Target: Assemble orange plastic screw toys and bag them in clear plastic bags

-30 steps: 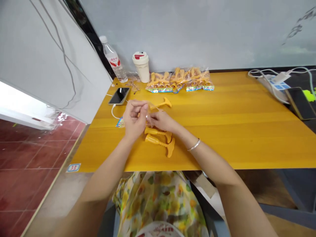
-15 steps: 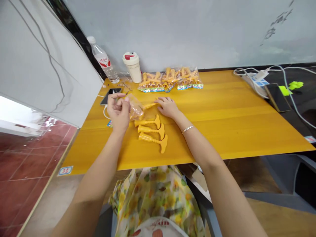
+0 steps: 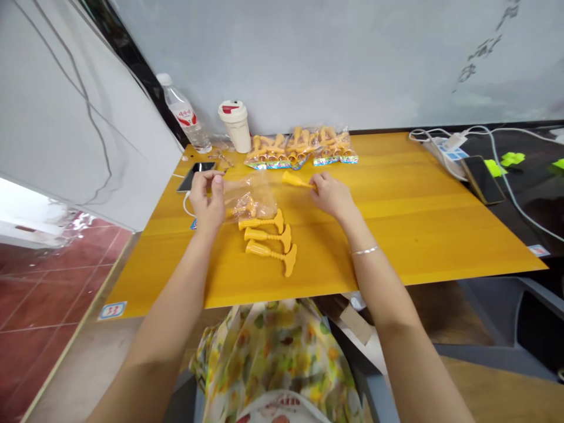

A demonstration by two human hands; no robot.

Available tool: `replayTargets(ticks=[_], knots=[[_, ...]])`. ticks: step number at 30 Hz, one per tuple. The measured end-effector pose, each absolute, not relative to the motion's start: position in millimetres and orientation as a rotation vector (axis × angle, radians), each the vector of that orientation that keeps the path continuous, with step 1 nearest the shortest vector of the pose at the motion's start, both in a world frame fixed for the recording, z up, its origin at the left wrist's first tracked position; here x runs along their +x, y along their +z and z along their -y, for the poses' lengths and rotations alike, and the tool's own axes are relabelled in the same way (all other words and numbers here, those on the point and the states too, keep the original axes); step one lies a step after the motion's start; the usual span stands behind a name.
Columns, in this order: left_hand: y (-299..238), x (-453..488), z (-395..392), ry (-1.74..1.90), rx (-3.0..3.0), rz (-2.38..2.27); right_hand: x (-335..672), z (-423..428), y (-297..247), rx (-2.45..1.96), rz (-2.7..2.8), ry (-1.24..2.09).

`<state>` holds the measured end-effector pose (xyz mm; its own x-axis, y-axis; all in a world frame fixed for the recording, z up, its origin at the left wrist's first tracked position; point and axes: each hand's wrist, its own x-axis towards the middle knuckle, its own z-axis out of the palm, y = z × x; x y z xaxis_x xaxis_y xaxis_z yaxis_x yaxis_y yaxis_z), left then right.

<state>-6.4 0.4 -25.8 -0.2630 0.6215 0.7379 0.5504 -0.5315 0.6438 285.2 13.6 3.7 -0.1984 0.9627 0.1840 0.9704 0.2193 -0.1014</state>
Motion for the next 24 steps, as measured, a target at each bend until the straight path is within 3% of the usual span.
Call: replayTargets(ticks=[9, 18, 24], knots=[[-53.2, -53.1, -33.4, 1.837, 1.330, -1.851, 233.6, 16.4, 20.8, -1.565, 2.490, 0.142], [-57.1, -55.2, -37.8, 1.652, 0.966, -1.796, 163.3, -35.2, -32.3, -1.053, 2.323, 0.507], [-66.1, -59.4, -44.3, 1.687, 1.067, -1.670, 140.8, -69.2, -64.2, -1.154, 2.050, 0.782]])
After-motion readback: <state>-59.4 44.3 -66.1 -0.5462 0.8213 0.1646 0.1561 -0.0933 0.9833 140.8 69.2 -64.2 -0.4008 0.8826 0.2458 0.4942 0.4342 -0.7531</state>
